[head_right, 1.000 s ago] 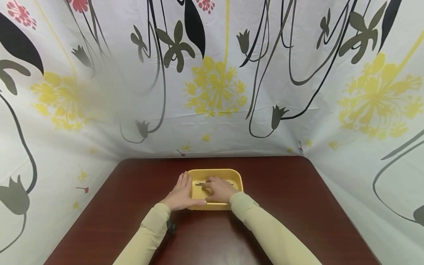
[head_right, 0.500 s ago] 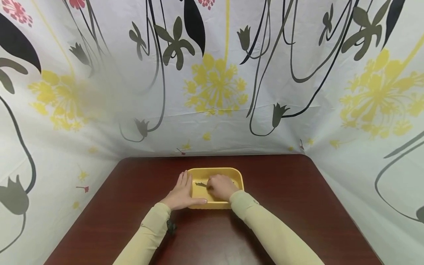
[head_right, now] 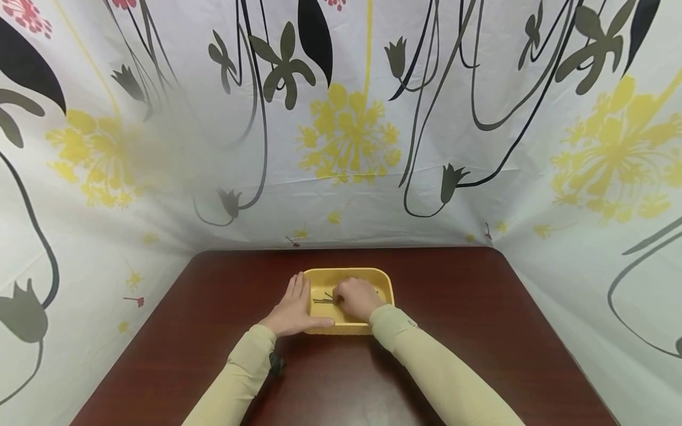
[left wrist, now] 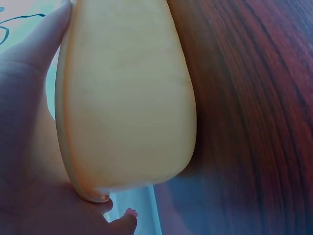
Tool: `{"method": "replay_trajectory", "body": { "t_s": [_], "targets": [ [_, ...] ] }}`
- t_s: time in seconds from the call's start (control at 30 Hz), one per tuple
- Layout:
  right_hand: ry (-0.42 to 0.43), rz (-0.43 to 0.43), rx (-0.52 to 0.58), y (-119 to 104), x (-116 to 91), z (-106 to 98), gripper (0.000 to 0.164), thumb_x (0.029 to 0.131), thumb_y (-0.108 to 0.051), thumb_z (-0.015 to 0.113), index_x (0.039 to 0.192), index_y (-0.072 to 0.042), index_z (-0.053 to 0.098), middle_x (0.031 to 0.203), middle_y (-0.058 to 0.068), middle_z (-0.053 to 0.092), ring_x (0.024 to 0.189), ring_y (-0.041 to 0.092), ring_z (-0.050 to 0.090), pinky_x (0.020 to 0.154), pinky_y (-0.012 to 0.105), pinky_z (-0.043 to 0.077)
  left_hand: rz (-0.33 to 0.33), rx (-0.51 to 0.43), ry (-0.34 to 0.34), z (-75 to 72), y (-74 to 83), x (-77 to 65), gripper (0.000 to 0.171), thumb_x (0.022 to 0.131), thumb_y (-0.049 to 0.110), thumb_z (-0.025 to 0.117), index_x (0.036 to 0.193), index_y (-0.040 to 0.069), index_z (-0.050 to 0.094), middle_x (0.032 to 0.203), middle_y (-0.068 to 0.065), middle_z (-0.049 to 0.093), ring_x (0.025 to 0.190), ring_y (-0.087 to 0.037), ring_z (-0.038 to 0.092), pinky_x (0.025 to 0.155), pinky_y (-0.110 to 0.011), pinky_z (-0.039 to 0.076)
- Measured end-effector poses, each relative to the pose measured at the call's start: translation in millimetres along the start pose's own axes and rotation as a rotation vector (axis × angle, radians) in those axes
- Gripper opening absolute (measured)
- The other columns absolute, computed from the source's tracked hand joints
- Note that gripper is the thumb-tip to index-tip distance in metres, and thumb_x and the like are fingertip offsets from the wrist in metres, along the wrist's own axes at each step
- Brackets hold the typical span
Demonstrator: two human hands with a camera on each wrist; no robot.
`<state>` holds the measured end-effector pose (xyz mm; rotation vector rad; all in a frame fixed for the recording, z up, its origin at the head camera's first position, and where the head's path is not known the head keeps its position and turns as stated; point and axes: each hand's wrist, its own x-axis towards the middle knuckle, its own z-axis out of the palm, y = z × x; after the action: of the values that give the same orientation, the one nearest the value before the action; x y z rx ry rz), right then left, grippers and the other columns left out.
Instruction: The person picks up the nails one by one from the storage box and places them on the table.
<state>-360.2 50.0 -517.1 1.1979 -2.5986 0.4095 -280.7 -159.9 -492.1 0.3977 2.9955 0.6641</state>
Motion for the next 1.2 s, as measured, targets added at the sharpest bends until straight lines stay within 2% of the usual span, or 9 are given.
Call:
{"method": "replay_trajectory", "body": {
  "t_s": [0.13,0.23,0.37,0.57,0.77,0.97,1.1,1.2],
  "targets": [
    [-0.012,0.018,-0.004,-1.2,-0.3,-0.5,0.014,0.081,-0.01,0.078,0.089,-0.021,0.08,0.084,-0.011,0.07,0.077,0.008,0.063,0.071,0.031,0.054,-0.01,0.008,0.001,3.0,-1.2,0.2,0.141,0.069,0.089,0.061,0.158,-0.005,0.007,0.166,-0.022,-0.007,0.152,-0.035,-0.008,0.12,-0.046,0.017],
    [-0.02,0.023,-0.019,-1.6,-0.9,-0.6,0.013,0.082,-0.009,0.076,0.082,-0.021,0.078,0.076,-0.011,0.063,0.071,0.009,0.058,0.065,0.031,0.052,-0.016,-0.001,0.002,4.4,-1.7,0.4,0.143,0.067,0.091,0.06,0.159,-0.005,0.005,0.166,-0.02,-0.009,0.152,-0.034,-0.009,0.12,-0.045,0.017],
    [-0.02,0.051,-0.047,-2.5,-1.7,-1.2,0.02,0.08,-0.007,0.073,0.071,-0.024,0.072,0.07,-0.012,0.054,0.067,0.009,0.051,0.06,0.03,0.048,-0.018,-0.03,0.004,2.3,-0.3,-0.6,0.144,0.066,0.09,0.063,0.159,-0.005,0.006,0.166,-0.02,-0.009,0.153,-0.034,-0.008,0.12,-0.046,0.018],
    [0.002,0.091,-0.091,-3.8,-1.2,-3.1,0.019,0.077,-0.009,0.074,0.066,-0.024,0.07,0.07,-0.01,0.054,0.071,0.012,0.052,0.058,0.032,0.047,-0.029,-0.018,-0.017,-1.5,-0.3,-0.7,0.143,0.066,0.09,0.062,0.159,-0.004,0.006,0.166,-0.018,-0.01,0.153,-0.034,-0.008,0.12,-0.045,0.016],
    [-0.005,0.11,-0.115,-2.9,-2.0,-3.9,0.008,0.08,-0.013,0.075,0.074,-0.019,0.073,0.087,-0.004,0.055,0.08,0.017,0.052,0.057,0.034,0.048,-0.033,0.003,-0.023,-1.8,0.6,2.0,0.143,0.067,0.091,0.06,0.159,-0.003,0.005,0.166,-0.018,-0.01,0.153,-0.033,-0.009,0.121,-0.044,0.015],
    [0.04,0.068,-0.124,-0.1,-3.5,-4.0,0.008,0.082,-0.017,0.076,0.076,-0.019,0.071,0.103,-0.001,0.059,0.09,0.019,0.056,0.062,0.036,0.051,-0.039,0.029,-0.031,-1.0,-0.3,5.2,0.144,0.066,0.092,0.059,0.159,-0.005,0.005,0.166,-0.02,-0.009,0.153,-0.033,-0.009,0.121,-0.044,0.012],
    [0.043,0.062,-0.122,0.8,-5.7,-7.3,0.012,0.081,-0.02,0.075,0.073,-0.021,0.066,0.114,0.002,0.062,0.098,0.021,0.057,0.067,0.037,0.053,-0.033,0.031,-0.026,-1.4,-0.3,4.3,0.143,0.067,0.09,0.06,0.158,-0.006,0.007,0.166,-0.021,-0.007,0.153,-0.035,-0.007,0.121,-0.045,0.013],
    [0.04,0.052,-0.112,2.1,-7.9,-11.0,0.009,0.08,-0.021,0.074,0.074,-0.022,0.068,0.122,0.004,0.061,0.104,0.023,0.057,0.077,0.04,0.053,-0.033,0.034,-0.027,-1.8,0.1,3.7,0.144,0.067,0.091,0.059,0.158,-0.005,0.006,0.166,-0.021,-0.007,0.153,-0.034,-0.007,0.121,-0.045,0.012]
  ]
}}
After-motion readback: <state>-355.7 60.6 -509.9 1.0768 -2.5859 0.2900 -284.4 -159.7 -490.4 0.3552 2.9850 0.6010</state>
